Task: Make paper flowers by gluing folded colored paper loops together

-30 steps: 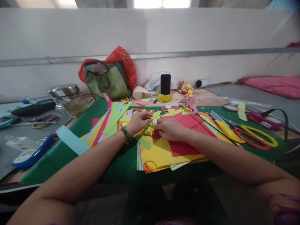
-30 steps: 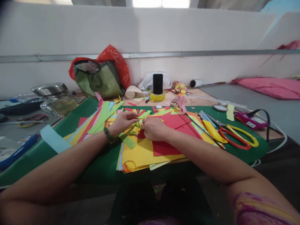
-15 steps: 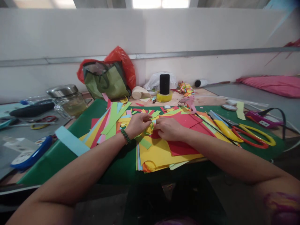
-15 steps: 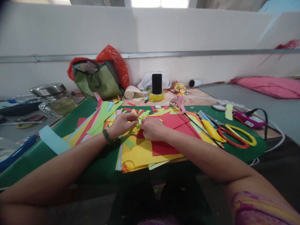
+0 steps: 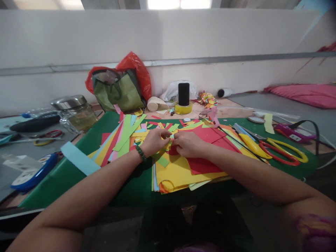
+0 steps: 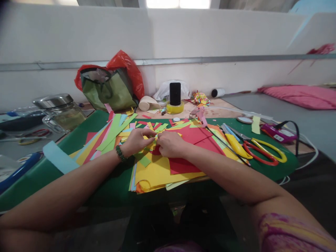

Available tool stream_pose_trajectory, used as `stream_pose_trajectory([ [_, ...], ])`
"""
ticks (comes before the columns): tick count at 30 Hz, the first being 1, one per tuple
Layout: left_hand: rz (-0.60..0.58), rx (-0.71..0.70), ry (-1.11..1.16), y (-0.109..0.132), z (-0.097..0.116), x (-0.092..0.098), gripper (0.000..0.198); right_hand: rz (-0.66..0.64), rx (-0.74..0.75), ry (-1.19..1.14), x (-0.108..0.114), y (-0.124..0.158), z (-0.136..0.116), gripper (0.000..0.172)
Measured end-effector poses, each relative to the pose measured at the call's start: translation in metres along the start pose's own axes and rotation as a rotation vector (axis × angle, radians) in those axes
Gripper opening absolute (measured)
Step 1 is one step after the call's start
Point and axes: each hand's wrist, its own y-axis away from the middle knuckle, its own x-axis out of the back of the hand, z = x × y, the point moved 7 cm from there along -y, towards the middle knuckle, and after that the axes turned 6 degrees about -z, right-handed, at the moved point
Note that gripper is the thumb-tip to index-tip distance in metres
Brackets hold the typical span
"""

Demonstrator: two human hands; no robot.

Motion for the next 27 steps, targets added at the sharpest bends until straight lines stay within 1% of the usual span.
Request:
stream_pose_trajectory([
  [5, 0.025, 0.022, 0.038, -0.002, -0.004, -0.001, 0.024, -0.002, 0.000, -0.005, -0.002, -0.001, 0.000, 0.027],
  [10, 0.042, -0.002, 0.104, -0.002, -0.004, -0.001, 0.024, 0.010, 0.006, -0.019, -0.002, -0.001, 0.002, 0.028],
  [14, 0.028, 0.001, 0.108, -0.003, -0.006, -0.002, 0.025, 0.008, -0.001, -0.030, -0.003, -0.001, 0.006, 0.028],
  [20, 0.035, 0.002, 0.097, -0.004, -0.010, -0.003, 0.024, 0.090, 0.003, -0.089, -0.002, -0.002, 0.011, 0.027],
  [27, 0.033, 0.007, 0.088, -0.004, -0.011, -0.004, 0.026, 0.135, -0.012, -0.179, -0.002, -0.001, 0.015, 0.025],
])
